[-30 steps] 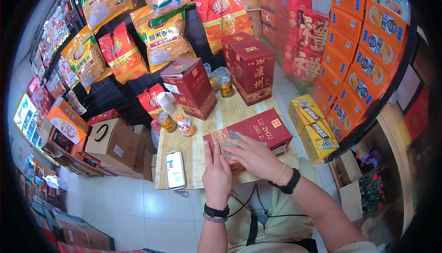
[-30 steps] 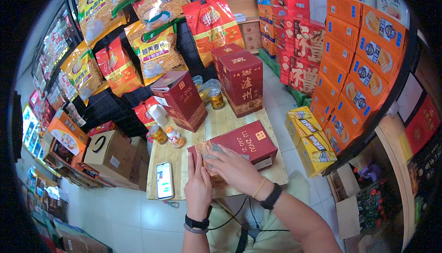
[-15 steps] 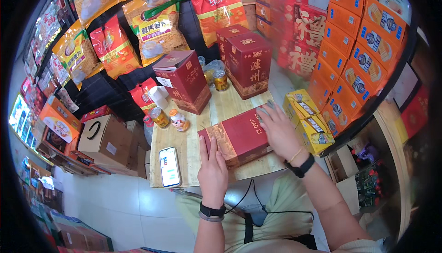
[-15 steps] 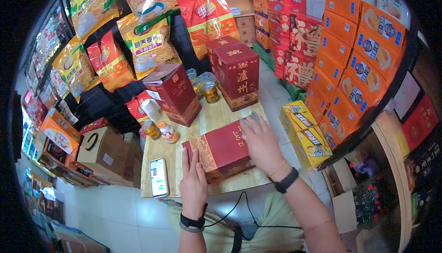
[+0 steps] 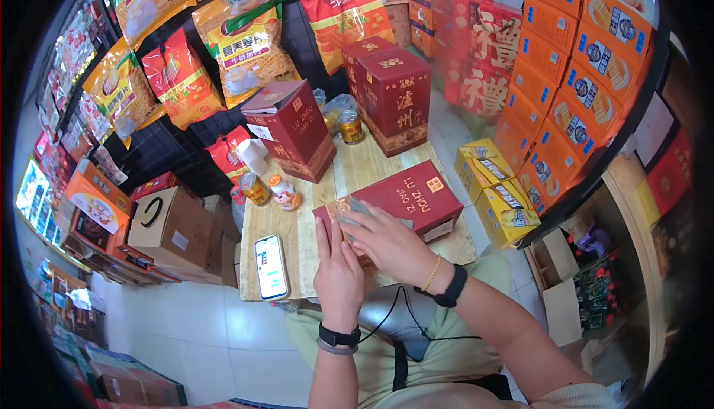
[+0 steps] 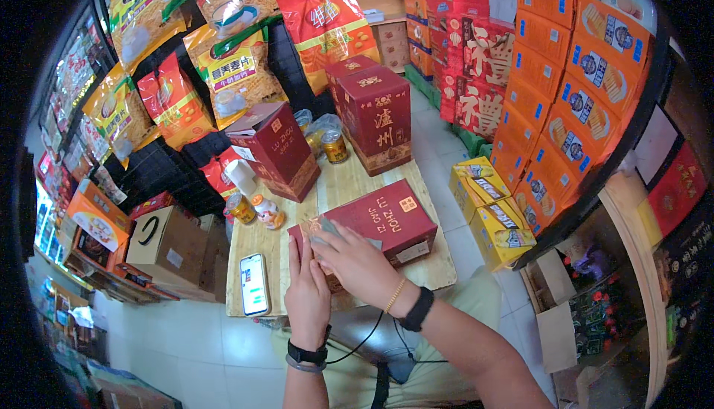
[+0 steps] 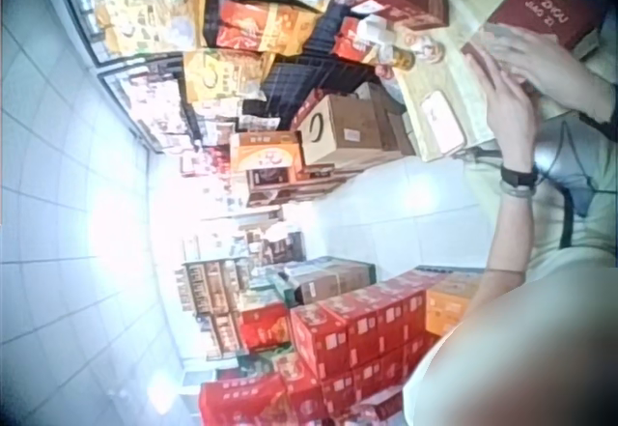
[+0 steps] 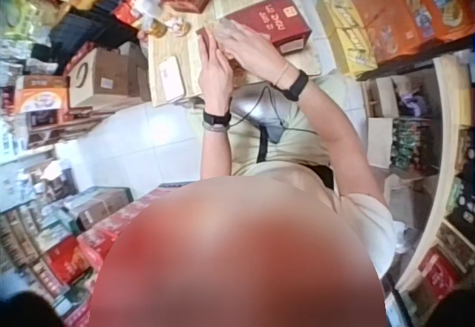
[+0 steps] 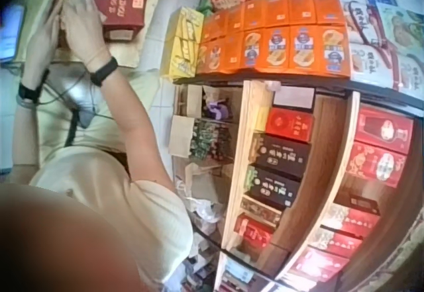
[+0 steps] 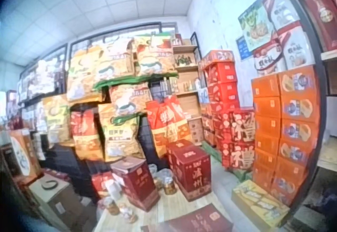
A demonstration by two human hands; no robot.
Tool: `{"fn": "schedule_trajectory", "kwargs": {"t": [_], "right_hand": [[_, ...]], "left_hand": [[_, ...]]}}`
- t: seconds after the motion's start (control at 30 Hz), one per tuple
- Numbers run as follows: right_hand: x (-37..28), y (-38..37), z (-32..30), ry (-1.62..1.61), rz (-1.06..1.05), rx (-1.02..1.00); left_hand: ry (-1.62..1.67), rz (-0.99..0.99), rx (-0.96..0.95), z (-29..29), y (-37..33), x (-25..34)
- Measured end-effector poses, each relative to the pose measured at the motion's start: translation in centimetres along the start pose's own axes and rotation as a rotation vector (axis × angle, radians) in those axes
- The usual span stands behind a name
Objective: Wiping a red box with a cloth in a grocery store setting.
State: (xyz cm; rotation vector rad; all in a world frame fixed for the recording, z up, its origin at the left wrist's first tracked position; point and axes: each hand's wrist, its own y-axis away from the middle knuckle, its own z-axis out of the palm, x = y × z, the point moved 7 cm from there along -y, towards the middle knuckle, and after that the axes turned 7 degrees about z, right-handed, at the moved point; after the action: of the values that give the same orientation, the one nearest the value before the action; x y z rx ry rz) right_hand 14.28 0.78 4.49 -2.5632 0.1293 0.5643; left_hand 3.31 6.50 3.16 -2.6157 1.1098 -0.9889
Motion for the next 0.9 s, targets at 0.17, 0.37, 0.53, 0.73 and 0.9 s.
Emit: {"fn": "schedule_trajectory", "kwargs": {"t": [0.17,0.37,0.53,0.73,0.9], "right_hand": [[0.1,3.0,-3.0,-0.049,-0.019,-0.084],[4.1,5.0,-6.9,0.096,0.09,-0.042],[9.2,4.3,-8.8,0.127,0.273,0.101],[12.8,-0.4,-6.6,0.083,0.368,0.114],[15.5,-1.1,-7.1,0.001,0.335,0.056]], "left_hand": [[-0.01,0.042,0.035,-0.2,0.0,0.1],[-0.017,0.037,0.025,-0.6,0.2,-0.6],[0.067,0.019,-0.021,-0.6,-0.1,0.1],[0.043,0.073,0.047,-0.1,0.0,-0.7],[0.012,0.033,0.012,0.0,-0.5,0.3]]}}
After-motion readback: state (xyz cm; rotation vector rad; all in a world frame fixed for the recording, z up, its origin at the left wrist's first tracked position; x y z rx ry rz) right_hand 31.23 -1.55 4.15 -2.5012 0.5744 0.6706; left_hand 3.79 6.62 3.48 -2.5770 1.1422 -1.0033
